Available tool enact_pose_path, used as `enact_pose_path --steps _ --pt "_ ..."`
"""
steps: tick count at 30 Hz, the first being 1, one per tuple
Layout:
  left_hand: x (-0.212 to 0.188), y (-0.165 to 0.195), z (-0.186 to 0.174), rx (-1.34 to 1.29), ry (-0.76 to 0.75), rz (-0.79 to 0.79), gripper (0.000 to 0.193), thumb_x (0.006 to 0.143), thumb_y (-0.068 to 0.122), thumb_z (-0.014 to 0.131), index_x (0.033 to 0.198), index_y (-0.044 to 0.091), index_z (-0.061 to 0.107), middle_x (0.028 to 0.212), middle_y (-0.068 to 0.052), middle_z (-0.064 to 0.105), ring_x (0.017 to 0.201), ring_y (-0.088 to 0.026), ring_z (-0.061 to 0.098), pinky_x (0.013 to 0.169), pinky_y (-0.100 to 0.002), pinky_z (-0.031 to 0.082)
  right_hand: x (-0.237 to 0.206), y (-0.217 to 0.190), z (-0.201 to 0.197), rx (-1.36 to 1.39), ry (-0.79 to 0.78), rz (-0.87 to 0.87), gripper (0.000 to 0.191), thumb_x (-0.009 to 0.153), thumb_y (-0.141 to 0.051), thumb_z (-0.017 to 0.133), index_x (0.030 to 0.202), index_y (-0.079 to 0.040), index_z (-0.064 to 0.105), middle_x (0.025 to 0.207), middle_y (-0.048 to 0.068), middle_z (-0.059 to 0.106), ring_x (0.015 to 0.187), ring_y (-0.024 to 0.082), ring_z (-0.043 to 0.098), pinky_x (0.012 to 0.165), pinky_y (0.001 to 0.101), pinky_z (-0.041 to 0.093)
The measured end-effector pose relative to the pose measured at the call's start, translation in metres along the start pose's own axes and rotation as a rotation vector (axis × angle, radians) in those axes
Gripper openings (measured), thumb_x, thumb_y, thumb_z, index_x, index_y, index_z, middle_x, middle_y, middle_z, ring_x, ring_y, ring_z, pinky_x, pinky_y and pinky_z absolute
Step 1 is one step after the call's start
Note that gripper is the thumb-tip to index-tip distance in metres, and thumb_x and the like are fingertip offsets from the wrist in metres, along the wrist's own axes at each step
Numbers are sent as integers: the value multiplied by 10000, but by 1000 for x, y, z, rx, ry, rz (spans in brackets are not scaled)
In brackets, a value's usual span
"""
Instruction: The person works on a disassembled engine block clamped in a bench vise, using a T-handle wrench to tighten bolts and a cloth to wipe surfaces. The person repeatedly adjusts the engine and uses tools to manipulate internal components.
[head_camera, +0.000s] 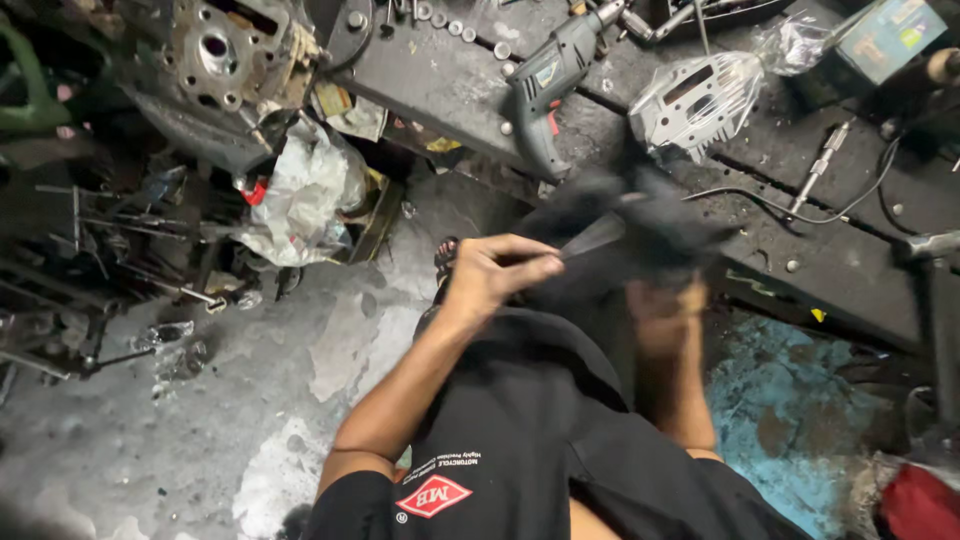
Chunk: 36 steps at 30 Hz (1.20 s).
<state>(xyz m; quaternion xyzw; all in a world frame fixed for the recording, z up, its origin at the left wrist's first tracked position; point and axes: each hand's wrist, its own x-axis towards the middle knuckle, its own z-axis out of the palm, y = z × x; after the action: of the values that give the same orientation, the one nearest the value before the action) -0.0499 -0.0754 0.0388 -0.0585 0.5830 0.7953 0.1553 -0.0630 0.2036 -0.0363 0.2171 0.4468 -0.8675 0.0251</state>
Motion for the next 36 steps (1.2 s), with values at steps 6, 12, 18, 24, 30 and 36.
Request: enact_pose_path --steps 6,12,18,24,30,36 --pt "4 29 -24 338 53 651 255 870 84 862 1108 73 771 1107 -75 785 1069 -181 763 1072 -345 591 1 18 -18 -502 -251 -56 577 845 -94 629 1396 -55 465 1334 126 588 1207 239 585 1008 410 496" --pt "24 28 -4 414 -116 943 379 806 82 905 1158 98 766 1319 -109 712 1403 -305 580 1251 -424 448 -25 77 13 -939 -527 -272 426 992 -154 593 1397 -58 501 1327 120 619 1187 208 628 979 370 542" --pt "20 -8 -19 53 -291 423 831 766 237 884 1458 192 428 1612 -56 386 1496 -163 411 1245 -346 342 -38 76 38 -561 -334 -460 371 1119 -175 495 1469 -54 485 1454 144 535 1317 257 557 1130 399 455" --pt "2 -63 -25 179 -85 244 214 925 110 821 1099 -11 791 892 -105 783 724 -88 648 673 -253 533 -38 25 57 -364 -167 -686 387 1110 -180 525 1474 -61 470 1428 104 552 1300 231 551 1153 383 459" --pt "-28 -62 -65 218 -143 476 206 865 112 852 1025 12 772 875 -44 773 736 -35 675 669 -210 546 -46 -15 82 -6 -214 -753 366 1118 -175 523 1464 -66 473 1402 94 552 1274 219 549 1134 372 464" --pt "-53 -20 -87 405 -190 400 151 839 105 894 911 23 789 793 -74 763 724 -118 712 685 -258 558 -45 -16 92 23 -265 -713 346 1126 -171 521 1455 -70 477 1376 85 553 1248 207 547 1114 362 468"
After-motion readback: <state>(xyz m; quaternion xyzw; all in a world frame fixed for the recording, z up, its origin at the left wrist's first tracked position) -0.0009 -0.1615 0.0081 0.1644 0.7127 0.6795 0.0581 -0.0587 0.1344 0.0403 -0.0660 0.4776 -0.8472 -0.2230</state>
